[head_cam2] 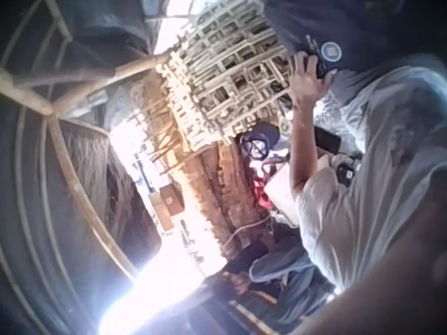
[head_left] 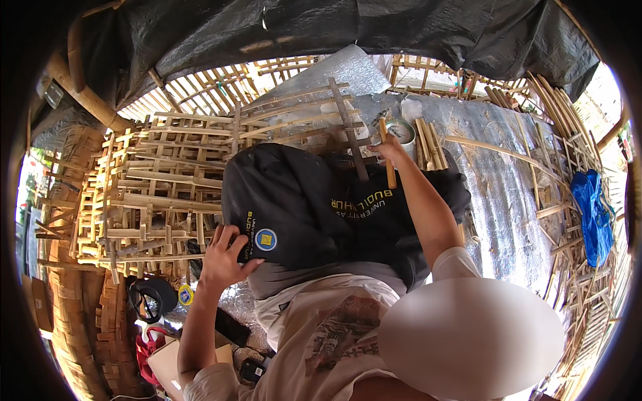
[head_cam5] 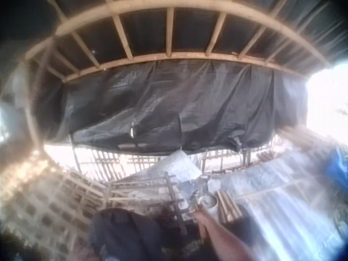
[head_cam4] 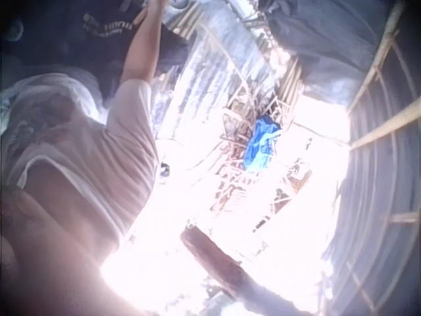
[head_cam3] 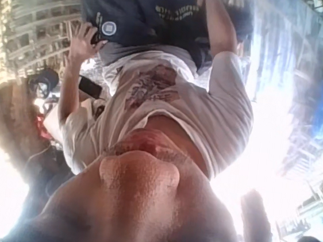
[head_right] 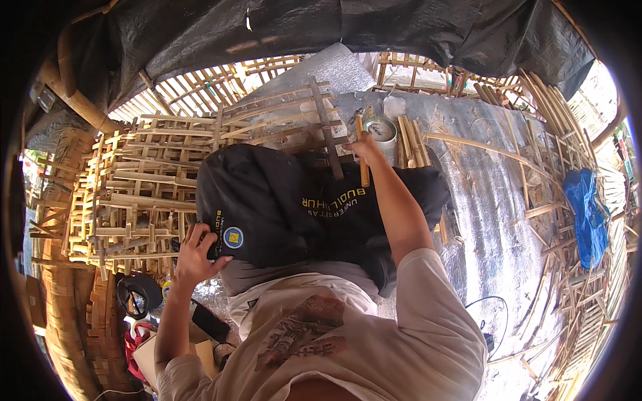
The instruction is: The person constructs a bamboo lattice structure by positioning thin bamboo strips onto a frame and hammering them into place.
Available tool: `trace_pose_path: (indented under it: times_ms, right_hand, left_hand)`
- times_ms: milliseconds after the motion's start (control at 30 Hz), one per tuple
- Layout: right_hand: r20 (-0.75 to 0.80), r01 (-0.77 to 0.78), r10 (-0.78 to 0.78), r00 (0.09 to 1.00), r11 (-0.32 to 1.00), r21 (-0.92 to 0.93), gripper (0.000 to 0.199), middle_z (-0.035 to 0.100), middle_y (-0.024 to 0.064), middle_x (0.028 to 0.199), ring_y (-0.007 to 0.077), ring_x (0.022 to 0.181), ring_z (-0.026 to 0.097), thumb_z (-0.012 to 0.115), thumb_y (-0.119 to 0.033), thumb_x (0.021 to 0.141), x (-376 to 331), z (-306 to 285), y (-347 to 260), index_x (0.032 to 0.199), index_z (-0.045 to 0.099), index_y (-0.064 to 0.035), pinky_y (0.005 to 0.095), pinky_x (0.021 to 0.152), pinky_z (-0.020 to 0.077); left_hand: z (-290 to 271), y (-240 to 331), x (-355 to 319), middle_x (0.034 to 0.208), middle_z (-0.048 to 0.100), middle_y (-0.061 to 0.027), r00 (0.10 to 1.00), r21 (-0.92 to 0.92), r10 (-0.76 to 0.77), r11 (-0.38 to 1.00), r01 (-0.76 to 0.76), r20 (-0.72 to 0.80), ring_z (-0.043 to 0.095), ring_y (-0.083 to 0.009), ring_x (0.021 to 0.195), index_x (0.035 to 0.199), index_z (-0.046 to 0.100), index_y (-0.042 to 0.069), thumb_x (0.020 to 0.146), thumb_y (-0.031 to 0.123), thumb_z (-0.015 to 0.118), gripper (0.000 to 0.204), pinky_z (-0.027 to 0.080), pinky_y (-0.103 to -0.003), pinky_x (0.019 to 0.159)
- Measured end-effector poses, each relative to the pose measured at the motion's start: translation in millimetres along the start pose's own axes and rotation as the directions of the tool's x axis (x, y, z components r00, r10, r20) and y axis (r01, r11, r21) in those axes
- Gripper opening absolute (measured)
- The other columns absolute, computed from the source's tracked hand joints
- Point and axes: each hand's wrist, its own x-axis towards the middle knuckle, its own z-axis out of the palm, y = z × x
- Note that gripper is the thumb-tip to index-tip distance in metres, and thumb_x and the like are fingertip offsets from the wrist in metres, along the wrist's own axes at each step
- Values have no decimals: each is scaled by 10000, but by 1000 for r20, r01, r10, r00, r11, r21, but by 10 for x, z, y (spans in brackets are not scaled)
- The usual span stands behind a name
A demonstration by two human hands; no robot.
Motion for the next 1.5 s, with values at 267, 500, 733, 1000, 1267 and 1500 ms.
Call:
trace_pose_path:
  times_ms: [267,500,733,1000,1267,1500]
  right_hand:
    - [262,-129,81,962,977,172,392,652,150,912,285,760,680,764,-19,777,0,39,101,1102,556,46,417,546,557]
    - [267,-110,-41,963,842,527,381,634,137,972,300,859,694,687,114,786,21,-31,35,1116,523,16,395,713,647]
    - [229,-134,-6,973,795,591,408,642,151,1034,291,933,683,666,99,819,72,-115,9,1157,461,-2,411,848,616]
    - [173,-126,26,985,789,601,251,663,171,993,295,895,693,652,99,831,219,-190,-59,1039,519,54,391,788,637]
    - [131,-147,84,988,777,612,190,666,202,931,325,812,704,621,118,839,-37,92,-110,1018,556,107,408,698,646]
    - [214,-205,87,973,756,622,203,657,155,950,280,859,685,685,50,843,-9,133,63,992,548,41,367,771,631]
  left_hand:
    - [92,-44,-36,906,552,-141,996,-152,-70,986,61,-55,554,-357,847,862,592,-2,747,27,733,184,478,-443,721]
    - [-448,-8,-112,787,555,-188,933,-375,-355,860,347,48,564,-387,738,886,542,-45,857,16,623,105,460,-385,697]
    - [-925,229,-303,715,544,-180,935,-407,-61,889,210,350,523,-328,614,811,579,-36,850,77,673,152,396,-370,565]
    - [-880,273,-331,620,527,-193,656,-552,227,760,343,719,506,-259,539,783,608,-29,909,184,664,254,376,-376,543]
    - [-610,-214,74,1085,671,-129,487,-663,451,545,513,748,649,-213,990,1228,570,-6,968,331,600,427,522,-338,864]
    - [751,-1949,1023,1079,658,-107,666,-535,-745,575,619,-30,639,-226,954,1174,583,34,982,515,480,528,509,-396,840]
